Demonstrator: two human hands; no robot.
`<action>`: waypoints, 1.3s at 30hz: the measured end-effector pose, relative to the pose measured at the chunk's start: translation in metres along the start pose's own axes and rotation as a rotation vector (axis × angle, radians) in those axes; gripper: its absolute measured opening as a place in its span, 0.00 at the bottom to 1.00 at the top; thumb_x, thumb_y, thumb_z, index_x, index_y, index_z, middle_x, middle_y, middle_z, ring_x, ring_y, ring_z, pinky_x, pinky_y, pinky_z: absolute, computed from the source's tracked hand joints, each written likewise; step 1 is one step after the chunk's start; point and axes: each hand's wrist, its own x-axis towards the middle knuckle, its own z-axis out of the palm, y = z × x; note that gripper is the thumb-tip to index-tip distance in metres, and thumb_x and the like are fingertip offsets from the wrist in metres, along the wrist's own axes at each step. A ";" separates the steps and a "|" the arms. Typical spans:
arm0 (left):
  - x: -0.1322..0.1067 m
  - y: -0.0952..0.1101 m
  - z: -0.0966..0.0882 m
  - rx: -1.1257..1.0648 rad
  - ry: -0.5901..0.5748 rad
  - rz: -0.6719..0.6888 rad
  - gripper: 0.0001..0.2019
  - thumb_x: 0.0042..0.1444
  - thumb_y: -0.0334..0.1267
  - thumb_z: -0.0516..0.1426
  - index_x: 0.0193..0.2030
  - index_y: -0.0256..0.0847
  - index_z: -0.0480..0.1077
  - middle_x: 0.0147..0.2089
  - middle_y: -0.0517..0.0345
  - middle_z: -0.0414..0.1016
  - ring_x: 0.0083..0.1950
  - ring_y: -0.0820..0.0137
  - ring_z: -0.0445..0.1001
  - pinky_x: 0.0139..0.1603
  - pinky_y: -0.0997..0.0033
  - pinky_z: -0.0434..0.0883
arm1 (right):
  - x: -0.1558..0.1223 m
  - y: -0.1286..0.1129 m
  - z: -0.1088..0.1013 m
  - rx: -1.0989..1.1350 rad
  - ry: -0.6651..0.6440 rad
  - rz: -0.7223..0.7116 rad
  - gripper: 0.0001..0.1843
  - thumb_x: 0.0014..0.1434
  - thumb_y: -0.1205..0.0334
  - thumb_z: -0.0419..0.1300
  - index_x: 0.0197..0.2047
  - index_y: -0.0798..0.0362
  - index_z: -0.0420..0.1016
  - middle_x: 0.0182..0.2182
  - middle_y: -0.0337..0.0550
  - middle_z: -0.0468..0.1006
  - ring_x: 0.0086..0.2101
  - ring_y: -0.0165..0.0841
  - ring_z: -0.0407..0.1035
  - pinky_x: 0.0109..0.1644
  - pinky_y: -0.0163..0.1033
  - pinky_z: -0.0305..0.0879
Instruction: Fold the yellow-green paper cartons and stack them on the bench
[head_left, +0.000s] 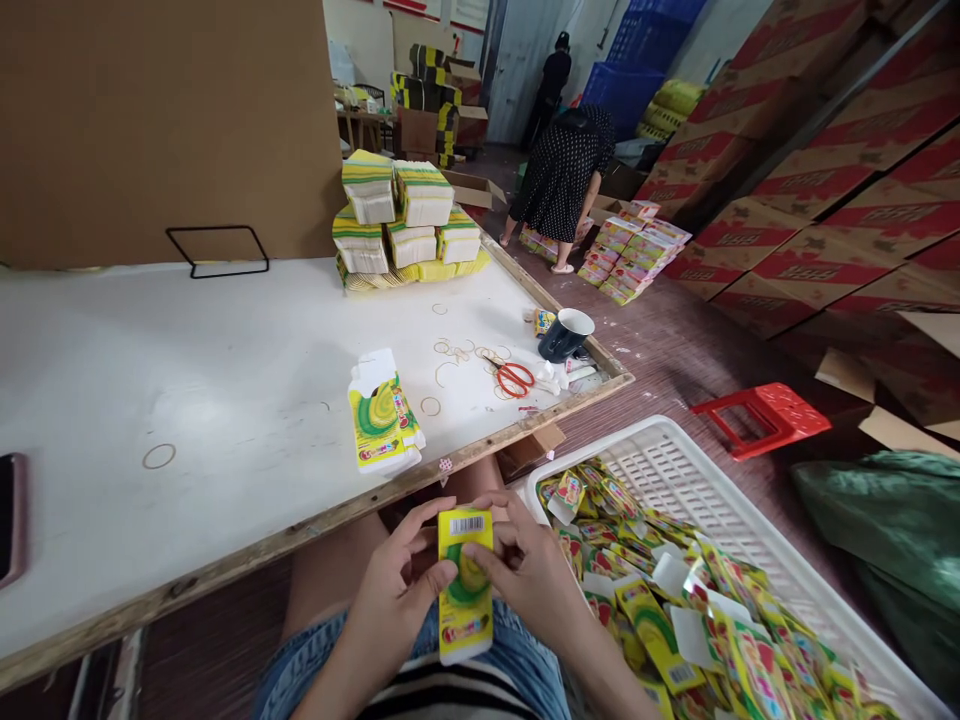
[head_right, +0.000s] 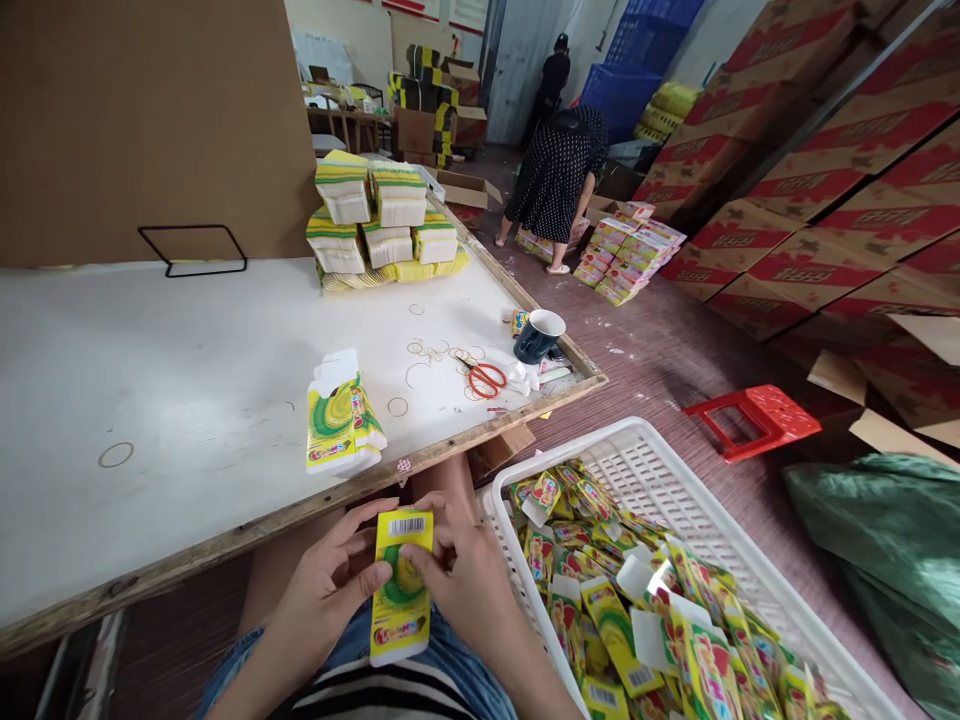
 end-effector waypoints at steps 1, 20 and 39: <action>0.001 0.001 0.001 -0.011 -0.010 -0.003 0.27 0.55 0.39 0.59 0.62 0.42 0.61 0.52 0.46 0.77 0.50 0.58 0.76 0.49 0.62 0.73 | 0.000 0.002 0.000 0.029 0.041 -0.015 0.09 0.59 0.59 0.59 0.41 0.52 0.75 0.24 0.38 0.72 0.19 0.27 0.58 0.22 0.34 0.53; 0.047 0.045 -0.092 1.037 0.353 0.357 0.16 0.54 0.43 0.59 0.49 0.46 0.75 0.59 0.55 0.73 0.60 0.57 0.70 0.62 0.54 0.65 | -0.002 0.032 -0.072 -0.350 0.614 -0.165 0.15 0.59 0.54 0.57 0.44 0.52 0.77 0.41 0.49 0.76 0.36 0.38 0.68 0.36 0.42 0.64; -0.007 -0.005 -0.007 0.202 0.300 0.457 0.25 0.55 0.35 0.60 0.60 0.54 0.66 0.66 0.60 0.64 0.64 0.57 0.65 0.61 0.63 0.68 | 0.004 -0.004 0.005 0.676 0.217 0.110 0.12 0.54 0.54 0.65 0.32 0.55 0.79 0.25 0.40 0.78 0.28 0.29 0.69 0.34 0.33 0.64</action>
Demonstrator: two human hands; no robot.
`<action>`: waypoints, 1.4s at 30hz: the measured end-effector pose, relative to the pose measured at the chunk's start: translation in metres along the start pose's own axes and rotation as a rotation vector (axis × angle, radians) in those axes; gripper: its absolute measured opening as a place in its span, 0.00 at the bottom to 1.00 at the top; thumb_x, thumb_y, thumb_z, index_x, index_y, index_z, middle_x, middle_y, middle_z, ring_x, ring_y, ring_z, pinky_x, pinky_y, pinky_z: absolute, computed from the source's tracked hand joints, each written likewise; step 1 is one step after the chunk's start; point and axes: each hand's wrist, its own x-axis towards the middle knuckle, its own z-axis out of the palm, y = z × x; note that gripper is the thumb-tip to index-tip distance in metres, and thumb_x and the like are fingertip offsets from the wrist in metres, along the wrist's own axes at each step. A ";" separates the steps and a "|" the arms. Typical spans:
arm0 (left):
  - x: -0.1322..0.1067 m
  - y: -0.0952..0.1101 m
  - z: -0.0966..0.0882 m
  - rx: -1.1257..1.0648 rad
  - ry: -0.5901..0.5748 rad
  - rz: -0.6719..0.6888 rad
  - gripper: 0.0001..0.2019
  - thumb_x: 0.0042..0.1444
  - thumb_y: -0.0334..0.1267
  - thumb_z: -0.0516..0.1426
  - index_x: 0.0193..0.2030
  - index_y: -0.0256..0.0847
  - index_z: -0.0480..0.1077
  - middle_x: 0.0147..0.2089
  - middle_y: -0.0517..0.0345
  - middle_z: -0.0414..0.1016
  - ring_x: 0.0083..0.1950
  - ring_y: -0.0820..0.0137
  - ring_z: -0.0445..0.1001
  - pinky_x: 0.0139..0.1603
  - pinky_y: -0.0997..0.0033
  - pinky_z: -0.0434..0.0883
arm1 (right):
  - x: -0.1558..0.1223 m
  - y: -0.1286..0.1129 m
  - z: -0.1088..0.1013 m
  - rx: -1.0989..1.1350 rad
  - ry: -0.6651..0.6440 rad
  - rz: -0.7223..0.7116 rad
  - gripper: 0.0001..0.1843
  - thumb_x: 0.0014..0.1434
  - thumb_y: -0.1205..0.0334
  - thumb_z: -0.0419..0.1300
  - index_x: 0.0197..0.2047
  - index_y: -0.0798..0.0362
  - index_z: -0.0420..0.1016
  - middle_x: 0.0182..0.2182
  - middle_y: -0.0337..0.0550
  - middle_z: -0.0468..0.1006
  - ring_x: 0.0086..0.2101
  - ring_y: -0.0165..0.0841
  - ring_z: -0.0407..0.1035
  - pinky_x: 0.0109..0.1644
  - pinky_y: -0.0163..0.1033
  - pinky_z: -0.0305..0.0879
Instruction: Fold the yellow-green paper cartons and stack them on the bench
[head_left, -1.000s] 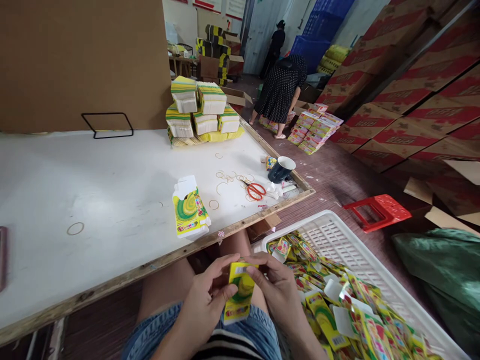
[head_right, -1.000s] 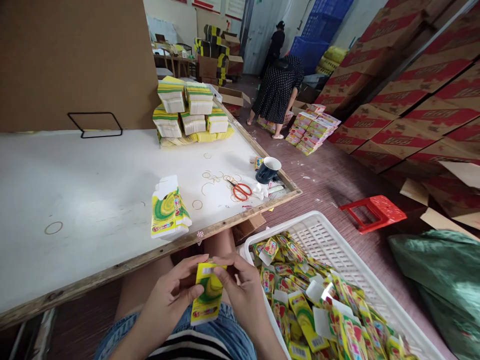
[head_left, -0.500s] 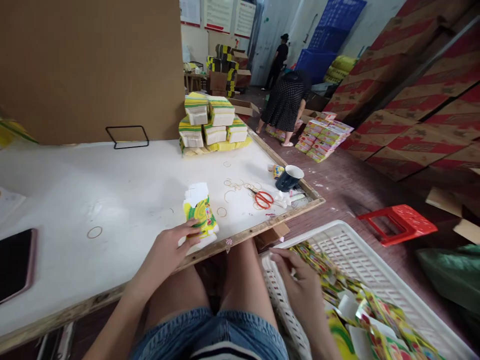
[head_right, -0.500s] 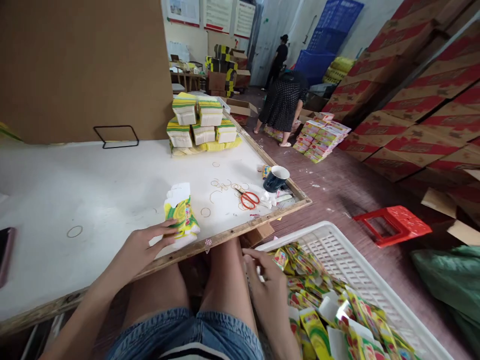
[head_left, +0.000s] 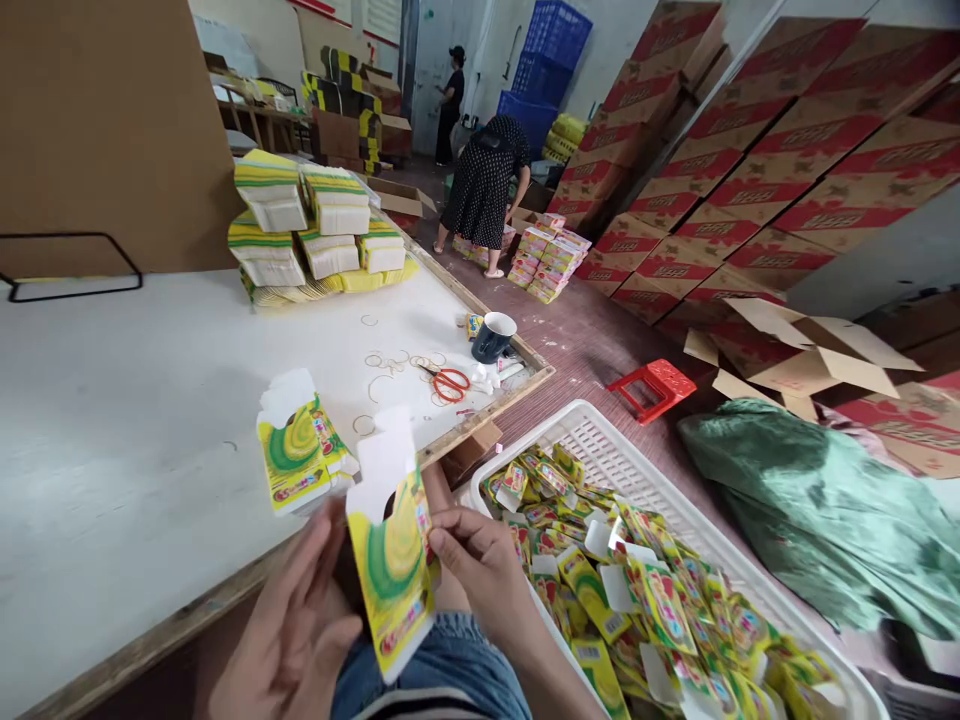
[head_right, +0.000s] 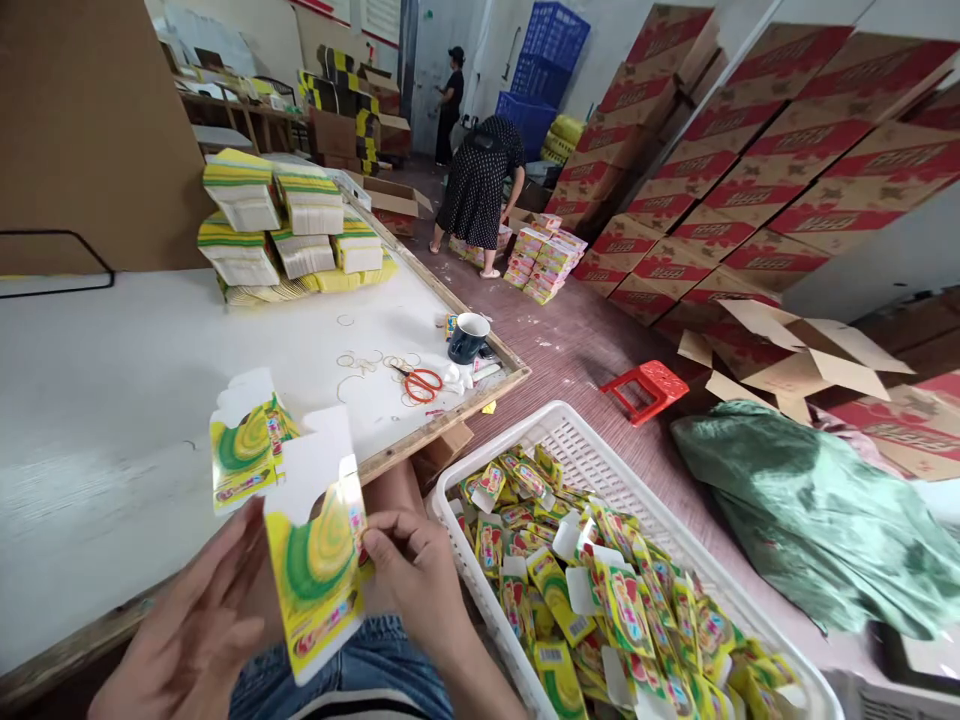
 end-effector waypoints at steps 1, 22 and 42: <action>0.001 0.000 0.000 -0.137 -0.032 -0.145 0.25 0.54 0.39 0.61 0.60 0.52 0.66 0.64 0.56 0.67 0.62 0.55 0.68 0.58 0.62 0.71 | -0.003 0.003 0.000 0.004 -0.033 0.017 0.12 0.54 0.54 0.65 0.32 0.56 0.79 0.25 0.40 0.78 0.27 0.29 0.69 0.34 0.33 0.64; 0.006 -0.014 0.023 -0.204 -0.035 -0.497 0.29 0.48 0.42 0.65 0.56 0.40 0.64 0.47 0.50 0.80 0.49 0.59 0.78 0.47 0.66 0.76 | -0.018 0.017 0.005 -0.369 0.098 -0.026 0.11 0.56 0.58 0.60 0.26 0.54 0.66 0.19 0.31 0.60 0.21 0.25 0.52 0.24 0.31 0.49; 0.006 0.005 0.012 -0.319 -0.528 -0.513 0.35 0.55 0.39 0.60 0.66 0.48 0.48 0.53 0.47 0.75 0.49 0.60 0.77 0.49 0.60 0.72 | -0.005 0.004 -0.026 -0.392 -0.154 -0.223 0.12 0.64 0.56 0.54 0.47 0.51 0.73 0.36 0.45 0.75 0.37 0.35 0.69 0.39 0.37 0.65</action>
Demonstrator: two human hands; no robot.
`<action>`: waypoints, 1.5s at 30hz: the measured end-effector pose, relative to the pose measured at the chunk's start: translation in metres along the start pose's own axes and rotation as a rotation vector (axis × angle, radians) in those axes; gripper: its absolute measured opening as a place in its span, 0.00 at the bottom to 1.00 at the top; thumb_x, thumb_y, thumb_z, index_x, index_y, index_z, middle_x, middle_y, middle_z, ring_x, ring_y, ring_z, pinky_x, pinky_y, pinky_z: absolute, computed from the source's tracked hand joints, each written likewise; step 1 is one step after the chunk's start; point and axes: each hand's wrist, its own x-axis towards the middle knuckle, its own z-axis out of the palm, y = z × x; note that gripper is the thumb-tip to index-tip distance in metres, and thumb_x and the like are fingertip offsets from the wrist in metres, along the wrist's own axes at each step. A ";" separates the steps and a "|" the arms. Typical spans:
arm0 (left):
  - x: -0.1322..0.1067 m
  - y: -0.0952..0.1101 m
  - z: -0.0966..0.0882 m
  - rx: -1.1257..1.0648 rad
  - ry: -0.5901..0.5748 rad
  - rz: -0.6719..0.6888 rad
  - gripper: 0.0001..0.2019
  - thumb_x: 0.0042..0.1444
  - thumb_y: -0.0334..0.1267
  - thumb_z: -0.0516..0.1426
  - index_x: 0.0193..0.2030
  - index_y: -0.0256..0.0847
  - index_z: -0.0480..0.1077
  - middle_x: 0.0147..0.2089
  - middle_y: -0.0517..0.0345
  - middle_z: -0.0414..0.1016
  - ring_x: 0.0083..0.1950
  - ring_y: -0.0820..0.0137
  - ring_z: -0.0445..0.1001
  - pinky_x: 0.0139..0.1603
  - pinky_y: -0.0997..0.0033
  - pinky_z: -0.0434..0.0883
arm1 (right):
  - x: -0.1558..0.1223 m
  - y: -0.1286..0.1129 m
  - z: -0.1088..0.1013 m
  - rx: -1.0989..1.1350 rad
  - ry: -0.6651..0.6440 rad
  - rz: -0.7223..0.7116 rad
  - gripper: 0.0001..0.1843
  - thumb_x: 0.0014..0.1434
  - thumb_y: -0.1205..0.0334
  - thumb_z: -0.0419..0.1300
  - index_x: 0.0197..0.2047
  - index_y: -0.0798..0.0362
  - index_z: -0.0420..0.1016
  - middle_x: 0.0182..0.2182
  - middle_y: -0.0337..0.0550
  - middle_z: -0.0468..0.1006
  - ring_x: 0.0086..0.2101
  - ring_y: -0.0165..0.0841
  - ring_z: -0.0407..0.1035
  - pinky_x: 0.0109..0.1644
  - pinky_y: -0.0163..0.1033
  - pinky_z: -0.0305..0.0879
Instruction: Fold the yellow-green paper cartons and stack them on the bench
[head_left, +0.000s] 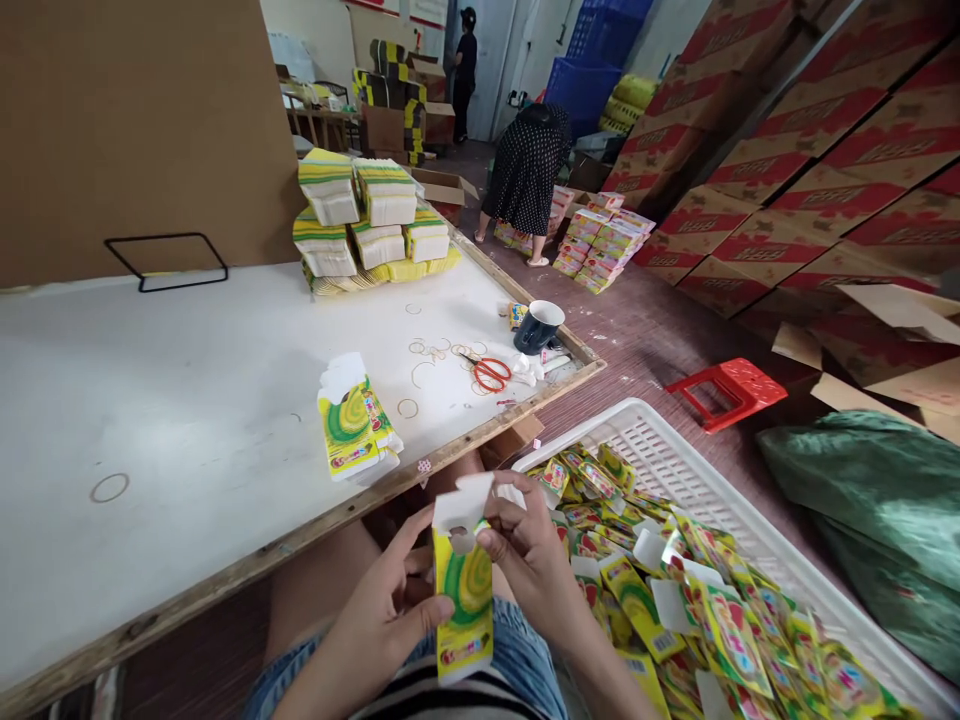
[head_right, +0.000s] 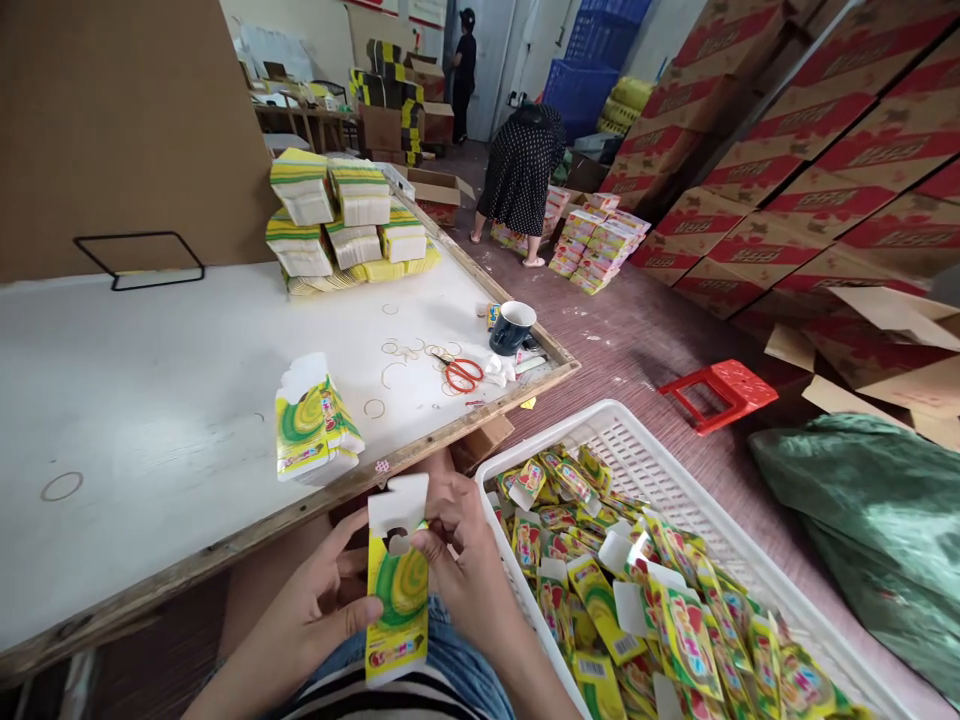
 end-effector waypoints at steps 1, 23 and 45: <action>0.001 0.000 -0.001 0.039 0.001 0.001 0.31 0.55 0.39 0.60 0.64 0.47 0.52 0.54 0.47 0.75 0.50 0.59 0.76 0.49 0.60 0.72 | 0.000 0.001 -0.001 0.003 -0.003 -0.013 0.13 0.64 0.55 0.54 0.48 0.50 0.73 0.37 0.46 0.75 0.38 0.35 0.69 0.40 0.38 0.66; 0.009 -0.007 0.008 0.036 0.082 0.004 0.25 0.53 0.36 0.61 0.58 0.44 0.62 0.50 0.47 0.78 0.45 0.59 0.79 0.45 0.59 0.75 | -0.002 -0.003 0.000 -0.147 0.047 0.054 0.10 0.61 0.58 0.58 0.44 0.51 0.76 0.30 0.41 0.76 0.27 0.31 0.67 0.29 0.34 0.61; 0.004 0.039 -0.052 1.192 0.690 0.724 0.14 0.59 0.29 0.53 0.46 0.43 0.77 0.49 0.54 0.81 0.54 0.60 0.76 0.60 0.58 0.68 | 0.016 -0.016 0.015 0.049 0.157 0.203 0.21 0.60 0.45 0.55 0.35 0.54 0.80 0.25 0.42 0.77 0.24 0.31 0.64 0.29 0.35 0.62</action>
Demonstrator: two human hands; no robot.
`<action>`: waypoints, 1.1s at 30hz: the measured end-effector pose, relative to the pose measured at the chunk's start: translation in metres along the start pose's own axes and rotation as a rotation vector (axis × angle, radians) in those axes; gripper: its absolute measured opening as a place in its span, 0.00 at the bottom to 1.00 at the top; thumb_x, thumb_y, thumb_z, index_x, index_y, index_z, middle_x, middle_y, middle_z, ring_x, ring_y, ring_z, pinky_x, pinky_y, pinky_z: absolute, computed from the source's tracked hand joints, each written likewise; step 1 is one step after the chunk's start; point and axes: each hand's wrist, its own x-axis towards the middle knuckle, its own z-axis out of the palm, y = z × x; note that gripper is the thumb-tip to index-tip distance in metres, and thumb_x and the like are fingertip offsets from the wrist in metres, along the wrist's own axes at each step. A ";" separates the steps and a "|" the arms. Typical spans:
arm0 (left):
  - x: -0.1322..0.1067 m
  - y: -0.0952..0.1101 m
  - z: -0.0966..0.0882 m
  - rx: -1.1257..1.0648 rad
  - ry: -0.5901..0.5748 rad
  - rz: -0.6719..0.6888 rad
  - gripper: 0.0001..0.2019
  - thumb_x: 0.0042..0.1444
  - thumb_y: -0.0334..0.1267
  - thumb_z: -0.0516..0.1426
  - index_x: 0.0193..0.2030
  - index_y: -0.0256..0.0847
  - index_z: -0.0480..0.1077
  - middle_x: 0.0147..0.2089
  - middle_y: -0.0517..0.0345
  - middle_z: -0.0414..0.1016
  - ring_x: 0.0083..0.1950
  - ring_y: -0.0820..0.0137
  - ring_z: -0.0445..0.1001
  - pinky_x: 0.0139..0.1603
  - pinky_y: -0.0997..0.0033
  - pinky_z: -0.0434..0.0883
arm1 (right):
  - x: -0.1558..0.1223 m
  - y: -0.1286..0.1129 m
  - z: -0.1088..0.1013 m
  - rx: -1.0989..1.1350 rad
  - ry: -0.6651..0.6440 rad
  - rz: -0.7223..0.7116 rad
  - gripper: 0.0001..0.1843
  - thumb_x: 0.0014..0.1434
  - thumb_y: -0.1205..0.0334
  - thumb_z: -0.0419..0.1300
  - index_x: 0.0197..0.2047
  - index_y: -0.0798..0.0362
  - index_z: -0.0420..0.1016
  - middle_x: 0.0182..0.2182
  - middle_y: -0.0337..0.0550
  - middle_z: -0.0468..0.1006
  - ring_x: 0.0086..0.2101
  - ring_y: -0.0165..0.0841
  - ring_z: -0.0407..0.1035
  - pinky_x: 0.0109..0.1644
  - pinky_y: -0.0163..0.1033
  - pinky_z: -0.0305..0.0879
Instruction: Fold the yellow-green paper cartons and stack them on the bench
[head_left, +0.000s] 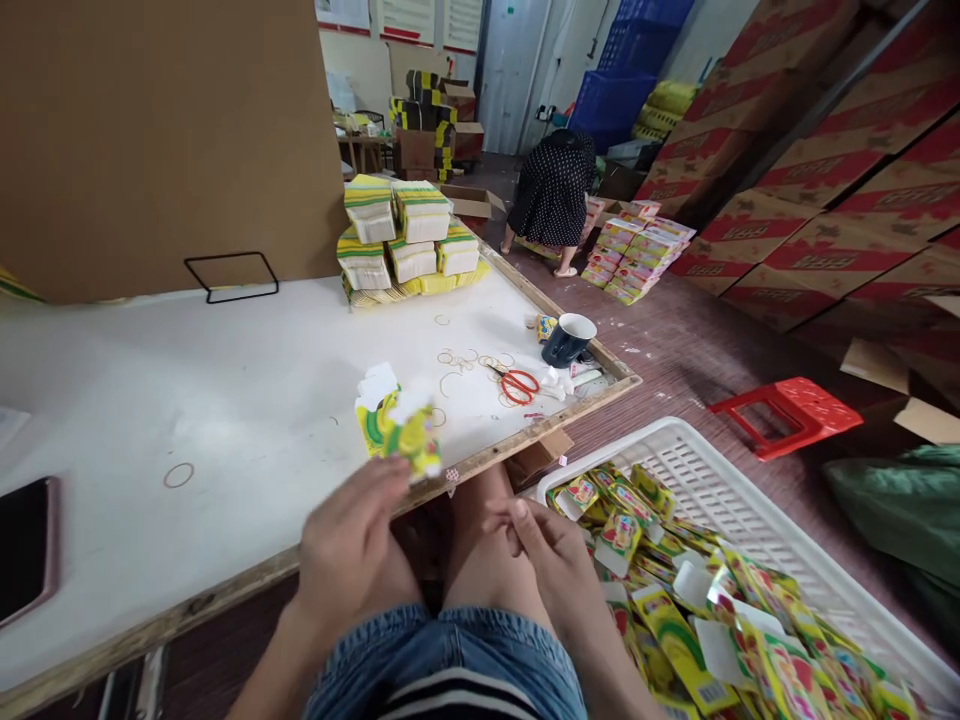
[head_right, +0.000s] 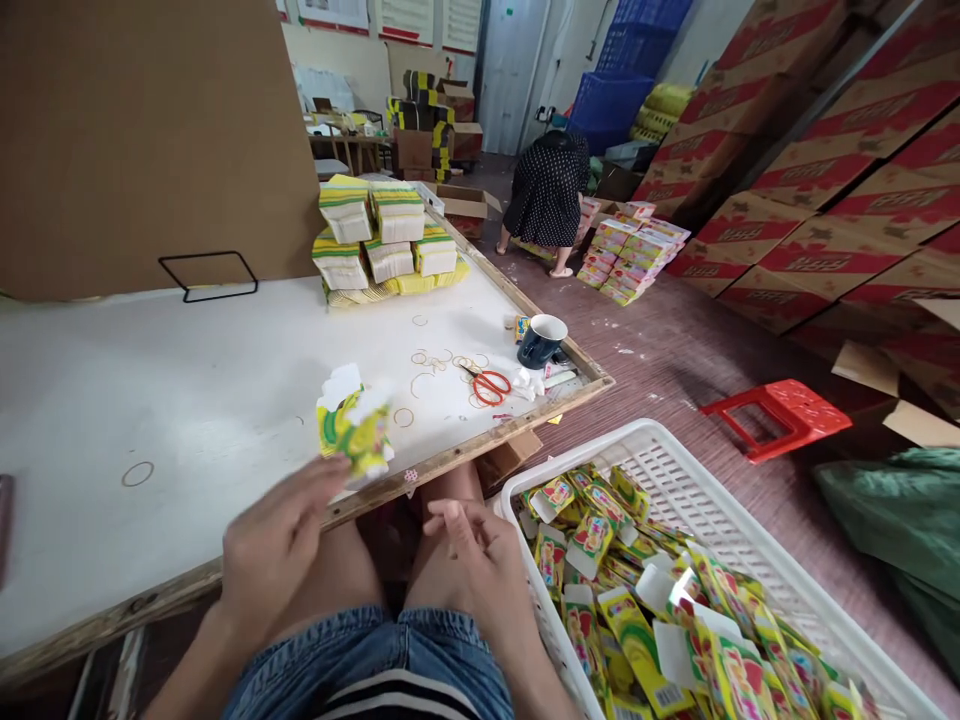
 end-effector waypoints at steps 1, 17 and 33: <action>-0.009 0.009 0.003 -0.079 -0.037 0.148 0.15 0.57 0.26 0.54 0.46 0.44 0.77 0.48 0.55 0.81 0.55 0.61 0.75 0.61 0.60 0.68 | 0.002 -0.001 0.004 0.079 -0.012 0.040 0.22 0.58 0.44 0.57 0.35 0.55 0.80 0.24 0.42 0.77 0.23 0.30 0.63 0.28 0.35 0.61; -0.038 0.035 0.033 -1.399 -0.411 -0.773 0.29 0.44 0.54 0.65 0.52 0.41 0.74 0.54 0.42 0.76 0.55 0.49 0.73 0.52 0.55 0.71 | -0.022 0.012 0.017 0.378 -0.112 0.132 0.14 0.51 0.54 0.68 0.38 0.53 0.77 0.35 0.45 0.81 0.35 0.36 0.74 0.41 0.40 0.69; -0.037 0.049 0.027 -1.019 -0.223 -0.812 0.34 0.54 0.40 0.60 0.65 0.44 0.50 0.50 0.48 0.77 0.50 0.60 0.76 0.48 0.63 0.73 | -0.021 0.013 0.010 0.080 -0.103 -0.073 0.23 0.58 0.56 0.62 0.56 0.49 0.64 0.43 0.46 0.74 0.29 0.29 0.67 0.36 0.36 0.67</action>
